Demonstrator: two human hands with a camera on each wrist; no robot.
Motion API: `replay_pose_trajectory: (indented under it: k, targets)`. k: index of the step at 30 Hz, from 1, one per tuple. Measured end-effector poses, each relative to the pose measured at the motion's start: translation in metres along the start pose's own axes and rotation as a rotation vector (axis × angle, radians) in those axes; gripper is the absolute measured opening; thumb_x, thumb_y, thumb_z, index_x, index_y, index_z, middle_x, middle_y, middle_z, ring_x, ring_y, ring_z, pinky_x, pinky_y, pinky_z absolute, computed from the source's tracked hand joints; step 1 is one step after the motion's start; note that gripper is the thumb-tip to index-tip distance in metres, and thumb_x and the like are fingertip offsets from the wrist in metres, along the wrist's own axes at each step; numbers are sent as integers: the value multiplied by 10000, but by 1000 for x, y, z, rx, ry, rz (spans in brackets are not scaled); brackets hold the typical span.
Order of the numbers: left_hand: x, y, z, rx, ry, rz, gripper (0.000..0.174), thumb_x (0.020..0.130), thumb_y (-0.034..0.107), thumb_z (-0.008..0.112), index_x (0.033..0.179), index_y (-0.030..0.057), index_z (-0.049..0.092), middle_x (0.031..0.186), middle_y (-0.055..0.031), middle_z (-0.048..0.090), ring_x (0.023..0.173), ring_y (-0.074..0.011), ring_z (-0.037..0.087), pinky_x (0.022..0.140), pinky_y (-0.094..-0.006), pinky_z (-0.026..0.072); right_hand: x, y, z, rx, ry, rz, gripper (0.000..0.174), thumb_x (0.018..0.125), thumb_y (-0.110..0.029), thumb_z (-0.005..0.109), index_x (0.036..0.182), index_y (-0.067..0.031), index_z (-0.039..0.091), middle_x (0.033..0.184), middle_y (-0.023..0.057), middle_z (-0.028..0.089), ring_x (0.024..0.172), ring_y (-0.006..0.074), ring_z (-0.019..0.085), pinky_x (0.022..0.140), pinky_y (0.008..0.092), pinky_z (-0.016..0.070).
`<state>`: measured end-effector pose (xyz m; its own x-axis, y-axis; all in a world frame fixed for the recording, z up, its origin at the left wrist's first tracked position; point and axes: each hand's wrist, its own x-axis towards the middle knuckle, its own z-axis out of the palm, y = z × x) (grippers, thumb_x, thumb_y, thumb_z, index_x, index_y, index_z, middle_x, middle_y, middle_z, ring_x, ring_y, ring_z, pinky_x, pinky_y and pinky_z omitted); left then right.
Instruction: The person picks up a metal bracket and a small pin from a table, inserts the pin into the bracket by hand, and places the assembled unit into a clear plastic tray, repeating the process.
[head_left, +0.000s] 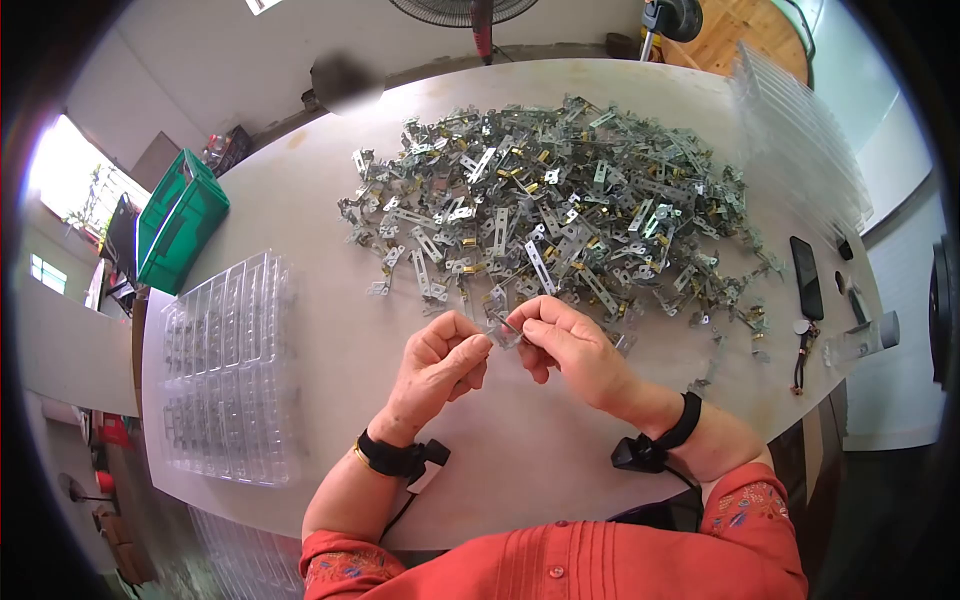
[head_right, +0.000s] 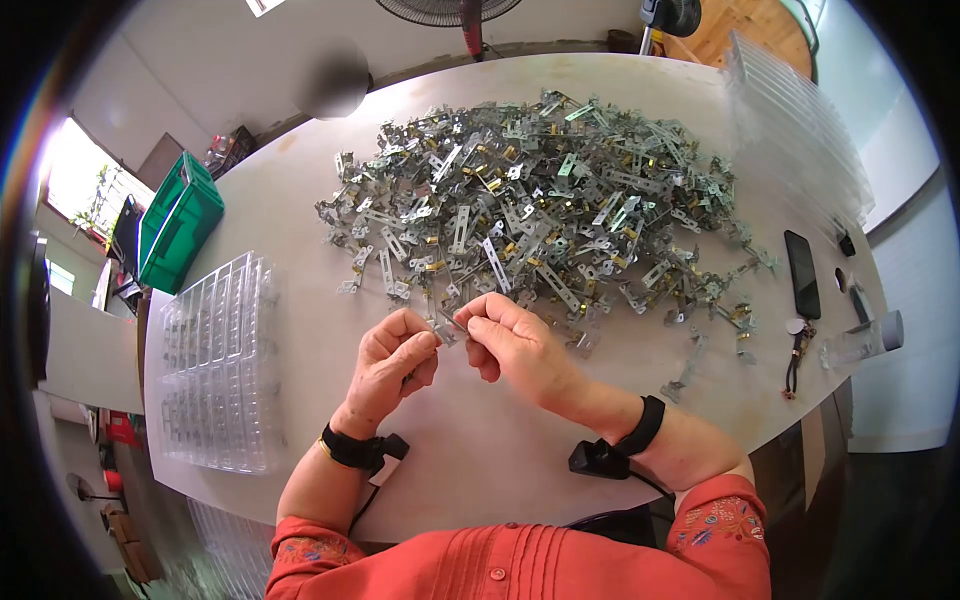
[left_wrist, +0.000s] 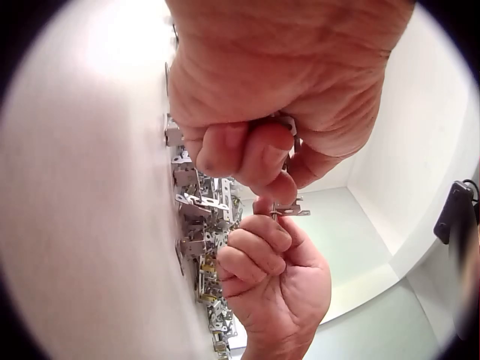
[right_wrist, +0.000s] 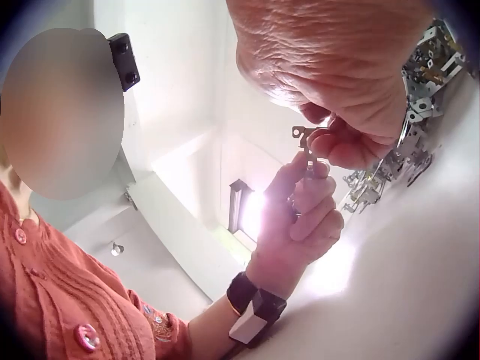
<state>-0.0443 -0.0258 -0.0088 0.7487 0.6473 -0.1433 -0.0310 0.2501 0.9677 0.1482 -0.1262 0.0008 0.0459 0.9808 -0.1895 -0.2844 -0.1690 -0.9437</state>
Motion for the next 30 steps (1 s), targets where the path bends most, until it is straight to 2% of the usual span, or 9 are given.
replay_pose_trajectory:
  k: [2,11,15,17,20,22,25,29,30]
  targets:
    - [-1,1,-1,19,-35,-46,222,999,249,652,949,45,583,674,-8,597,508,-22,445,449,-195,314,0,-2,-1,24,-24,34,170,1042,-207,512,1112,-69,584,786,-12,573,689,66,526,620,229,449]
    - [-3,5,1,82,-143,-74,251,992,283,667,967,45,590,673,6,594,580,-28,511,490,-189,350,3,-5,-4,-159,-21,61,156,1021,-248,593,1015,-94,616,779,-34,578,693,44,521,618,211,433]
    - [-2,4,0,106,-186,-106,249,996,278,660,956,43,590,656,-2,583,535,-35,488,462,-199,341,3,-4,-7,-155,59,-184,96,1008,-178,629,1005,-83,618,849,-38,600,776,39,544,673,209,446]
    - [-1,5,-2,-96,-166,-105,238,1001,265,647,943,41,592,645,-19,575,481,-46,449,420,-214,319,3,-8,-7,-98,79,-245,78,1003,-154,636,1006,-79,617,899,-27,615,837,45,566,718,212,462]
    - [2,2,-5,-199,-124,-93,226,1010,245,617,940,32,592,640,-37,571,437,-71,427,378,-230,299,-1,-16,-7,-136,22,-433,63,971,-113,670,994,-70,631,1027,19,635,977,108,599,828,254,485]
    - [3,0,-7,-275,-107,-116,229,1012,241,599,953,20,593,650,-55,587,431,-104,473,369,-236,329,-3,-21,-7,-485,-34,-559,70,932,-87,699,966,-54,647,1126,77,638,1080,195,608,910,313,487]
    - [3,1,-5,-271,-152,-122,240,1012,251,597,960,16,595,663,-79,612,437,-131,523,380,-242,375,-6,-23,-1,-603,-56,-572,80,899,-72,722,947,-48,663,1107,98,653,1043,253,629,903,355,498]
    - [2,0,-7,-290,-185,-149,287,1028,287,563,982,6,602,702,-116,650,457,-163,579,399,-248,423,-4,-19,0,-723,-32,-669,80,892,-47,720,950,-42,665,1074,106,661,993,265,645,859,345,516]
    - [3,-1,-7,-274,-179,-129,347,1043,335,494,1001,8,600,701,-141,654,423,-186,568,398,-256,425,-3,-18,1,-670,-27,-666,74,894,-33,716,948,-39,664,1059,103,662,966,247,652,828,334,524]
